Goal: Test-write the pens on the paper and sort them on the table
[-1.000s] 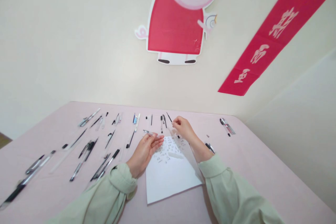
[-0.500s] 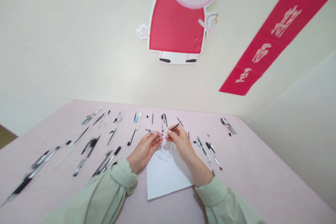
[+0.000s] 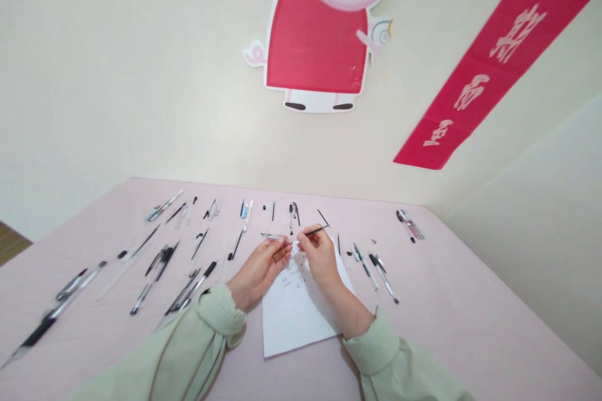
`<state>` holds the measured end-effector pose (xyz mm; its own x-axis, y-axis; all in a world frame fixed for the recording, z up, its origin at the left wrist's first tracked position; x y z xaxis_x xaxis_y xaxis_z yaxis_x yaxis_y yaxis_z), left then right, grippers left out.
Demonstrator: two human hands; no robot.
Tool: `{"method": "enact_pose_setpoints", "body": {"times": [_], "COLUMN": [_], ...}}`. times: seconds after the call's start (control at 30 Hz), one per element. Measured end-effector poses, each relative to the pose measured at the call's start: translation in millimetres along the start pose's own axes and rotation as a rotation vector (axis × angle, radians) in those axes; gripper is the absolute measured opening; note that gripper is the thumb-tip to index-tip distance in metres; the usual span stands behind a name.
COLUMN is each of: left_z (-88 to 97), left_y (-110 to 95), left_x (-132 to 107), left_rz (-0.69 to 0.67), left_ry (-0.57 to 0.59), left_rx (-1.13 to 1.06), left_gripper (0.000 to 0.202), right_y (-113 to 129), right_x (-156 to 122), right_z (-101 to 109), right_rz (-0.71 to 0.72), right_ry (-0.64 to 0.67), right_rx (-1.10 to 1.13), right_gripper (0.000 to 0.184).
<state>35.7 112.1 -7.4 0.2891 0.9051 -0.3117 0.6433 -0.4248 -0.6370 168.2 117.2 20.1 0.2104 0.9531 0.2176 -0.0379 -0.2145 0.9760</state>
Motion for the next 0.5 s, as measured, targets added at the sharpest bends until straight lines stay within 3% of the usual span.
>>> {"method": "enact_pose_setpoints", "body": {"times": [0.27, 0.5], "left_z": [-0.9, -1.8], "left_y": [2, 2], "left_x": [0, 0], "left_rz": [0.039, 0.043], "left_ry": [0.034, 0.042], "left_rx": [-0.007, -0.055], "left_gripper": [0.010, 0.013], "right_y": [11, 8], "right_x": [-5, -6], "right_z": [-2, -7], "right_rz": [0.070, 0.004], "right_ry": [0.005, 0.078], "right_rx": [-0.054, -0.032], "right_gripper": [0.013, 0.014]}}
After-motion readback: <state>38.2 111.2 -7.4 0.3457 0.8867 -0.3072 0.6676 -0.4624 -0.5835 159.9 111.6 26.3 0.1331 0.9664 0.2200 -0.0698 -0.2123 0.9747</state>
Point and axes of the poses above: each hand's wrist, its own x-axis towards the middle knuckle, its own z-axis out of the back of the hand, y = z × x, the point moved 5 cm from there along x, towards the middle knuckle, and after that the axes turned 3 degrees about x, right-handed, at the moved point
